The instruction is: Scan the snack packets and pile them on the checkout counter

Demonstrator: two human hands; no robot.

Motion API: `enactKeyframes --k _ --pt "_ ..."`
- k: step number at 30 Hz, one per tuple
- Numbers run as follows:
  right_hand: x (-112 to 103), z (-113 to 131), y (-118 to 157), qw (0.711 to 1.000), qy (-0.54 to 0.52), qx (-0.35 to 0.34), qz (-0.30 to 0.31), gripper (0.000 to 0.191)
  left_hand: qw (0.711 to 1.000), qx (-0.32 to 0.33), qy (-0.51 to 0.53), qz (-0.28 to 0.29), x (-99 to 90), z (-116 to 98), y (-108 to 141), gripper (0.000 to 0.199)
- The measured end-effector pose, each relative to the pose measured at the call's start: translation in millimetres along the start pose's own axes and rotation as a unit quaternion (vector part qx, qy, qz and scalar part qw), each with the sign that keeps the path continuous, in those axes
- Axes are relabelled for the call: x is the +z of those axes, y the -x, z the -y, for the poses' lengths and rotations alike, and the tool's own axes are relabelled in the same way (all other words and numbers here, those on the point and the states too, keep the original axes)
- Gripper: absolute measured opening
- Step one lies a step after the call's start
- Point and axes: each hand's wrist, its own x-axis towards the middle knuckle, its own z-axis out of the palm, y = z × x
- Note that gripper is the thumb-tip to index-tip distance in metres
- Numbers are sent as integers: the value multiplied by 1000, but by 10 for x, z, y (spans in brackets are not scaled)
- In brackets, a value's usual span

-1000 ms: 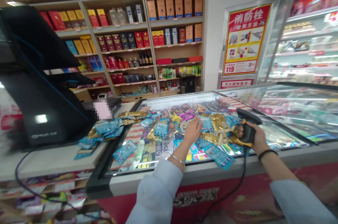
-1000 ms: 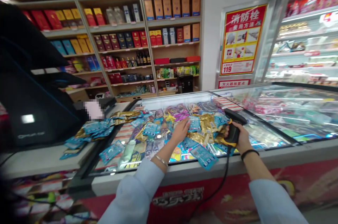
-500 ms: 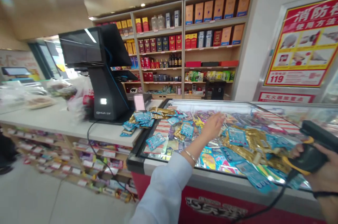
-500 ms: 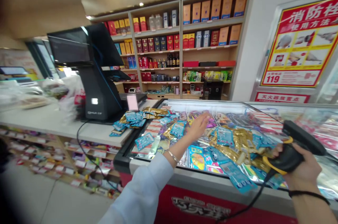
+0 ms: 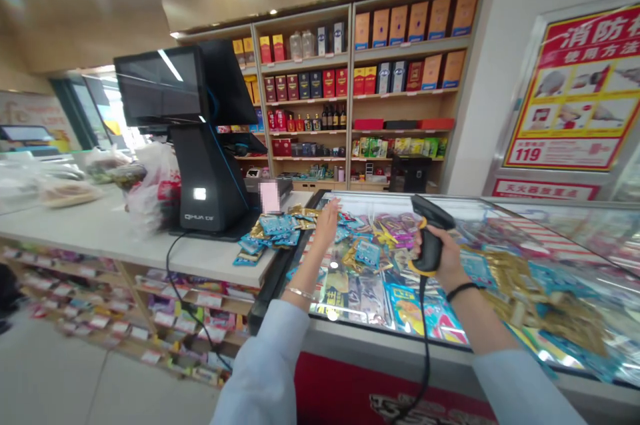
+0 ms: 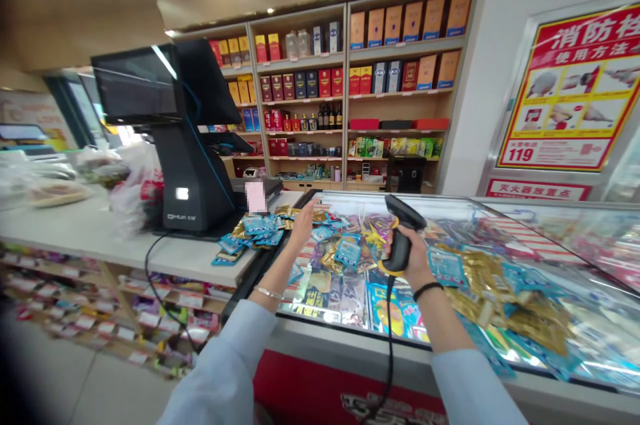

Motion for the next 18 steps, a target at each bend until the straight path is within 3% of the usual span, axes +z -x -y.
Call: enactKeyframes --k 5,8,18 --pt "198 -495 -283 995 11 79 55 23 998 -51 13 -21 -92 419 39 51" --pt "221 -674 -399 992 33 90 77 24 996 -72 10 -47 -87 568 36 51" --pt "230 -818 -410 994 13 95 52 18 977 -138 -165 -13 -50 722 124 37"
